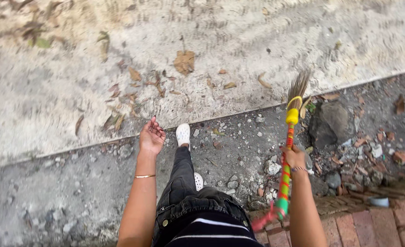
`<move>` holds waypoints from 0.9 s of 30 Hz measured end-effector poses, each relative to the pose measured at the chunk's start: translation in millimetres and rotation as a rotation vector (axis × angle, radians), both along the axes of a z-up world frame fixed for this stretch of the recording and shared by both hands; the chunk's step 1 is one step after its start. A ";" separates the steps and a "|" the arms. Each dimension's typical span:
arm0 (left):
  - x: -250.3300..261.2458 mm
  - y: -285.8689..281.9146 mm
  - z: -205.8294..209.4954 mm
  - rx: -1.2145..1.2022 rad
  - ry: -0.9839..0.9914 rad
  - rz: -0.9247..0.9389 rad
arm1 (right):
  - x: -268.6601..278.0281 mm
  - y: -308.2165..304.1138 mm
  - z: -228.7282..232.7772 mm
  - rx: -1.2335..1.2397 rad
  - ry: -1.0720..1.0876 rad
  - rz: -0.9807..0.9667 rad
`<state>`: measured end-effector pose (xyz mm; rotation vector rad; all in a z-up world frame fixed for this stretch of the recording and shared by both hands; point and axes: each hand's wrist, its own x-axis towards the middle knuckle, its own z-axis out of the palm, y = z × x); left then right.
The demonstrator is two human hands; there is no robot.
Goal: The person sweeps dry leaves and debris along a paved walkway and onto the adjacent soil using a broom.
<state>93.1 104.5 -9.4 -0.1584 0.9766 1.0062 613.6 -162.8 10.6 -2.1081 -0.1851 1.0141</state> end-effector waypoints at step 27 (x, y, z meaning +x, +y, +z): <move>257.9 471.4 -48.6 -0.071 -0.009 -0.447 | 78.4 287.3 84.8 -0.074 0.174 -0.311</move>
